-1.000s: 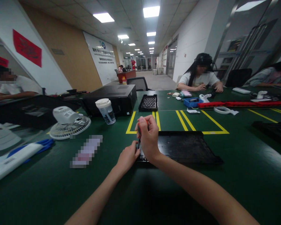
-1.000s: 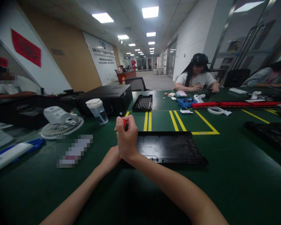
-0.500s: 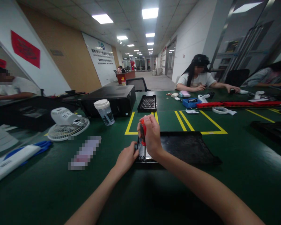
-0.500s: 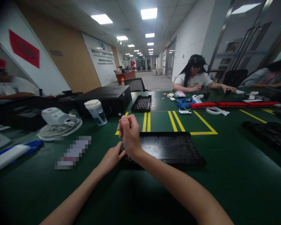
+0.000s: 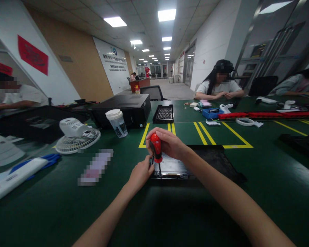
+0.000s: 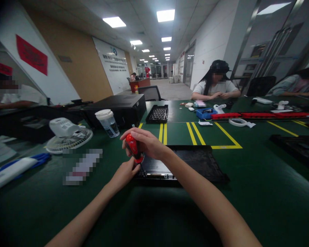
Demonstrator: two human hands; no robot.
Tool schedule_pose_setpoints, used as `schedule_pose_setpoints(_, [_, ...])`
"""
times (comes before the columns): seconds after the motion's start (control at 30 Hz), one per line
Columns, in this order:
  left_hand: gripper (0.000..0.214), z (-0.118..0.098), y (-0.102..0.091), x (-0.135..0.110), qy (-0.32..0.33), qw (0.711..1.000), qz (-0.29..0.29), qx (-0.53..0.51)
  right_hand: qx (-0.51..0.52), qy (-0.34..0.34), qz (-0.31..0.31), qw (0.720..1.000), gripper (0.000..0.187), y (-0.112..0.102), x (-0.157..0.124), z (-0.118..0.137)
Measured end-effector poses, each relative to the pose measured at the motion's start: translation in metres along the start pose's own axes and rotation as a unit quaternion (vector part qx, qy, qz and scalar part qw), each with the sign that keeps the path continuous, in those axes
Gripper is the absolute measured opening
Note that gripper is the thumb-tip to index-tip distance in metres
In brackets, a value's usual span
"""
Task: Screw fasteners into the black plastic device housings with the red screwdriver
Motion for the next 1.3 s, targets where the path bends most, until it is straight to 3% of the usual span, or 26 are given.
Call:
schedule_pose_setpoints(0.17, [0.03,0.001,0.001,0.002,-0.004,1.0,0.001,0.004,0.051,-0.025,0.142,0.988,0.022,-0.007,0.015,-0.006])
schedule_pose_setpoints(0.3, [0.037,0.003,0.002,0.003,0.004,1.0,-0.001,0.007,0.117,-0.047,0.197,0.972,0.022,-0.009,0.029,-0.012])
schedule_pose_setpoints(0.47, [0.031,0.003,0.003,0.003,0.009,1.0,0.002,0.009,0.164,0.001,0.257,0.953,0.026,-0.004,0.037,-0.015])
schedule_pose_setpoints(0.7, [0.031,0.007,0.005,0.006,0.008,1.0,-0.007,0.029,0.185,0.009,0.286,0.94,0.018,0.001,0.041,-0.019])
schedule_pose_setpoints(0.97, [0.029,0.007,0.005,0.006,0.01,0.999,-0.006,0.041,0.216,0.014,0.301,0.929,0.024,0.006,0.039,-0.024])
schedule_pose_setpoints(1.3, [0.027,0.007,0.005,0.006,0.012,0.999,-0.007,0.036,0.193,-0.003,0.259,0.946,0.028,0.005,0.037,-0.024])
Point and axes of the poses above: each hand's wrist, its own x-axis towards the middle knuckle, its own y-axis out of the palm, z = x × y, the point moved 4 cm from there along x, towards the middle knuckle, and after that the axes turned 10 degrees about -x, right-handed, at the moved point
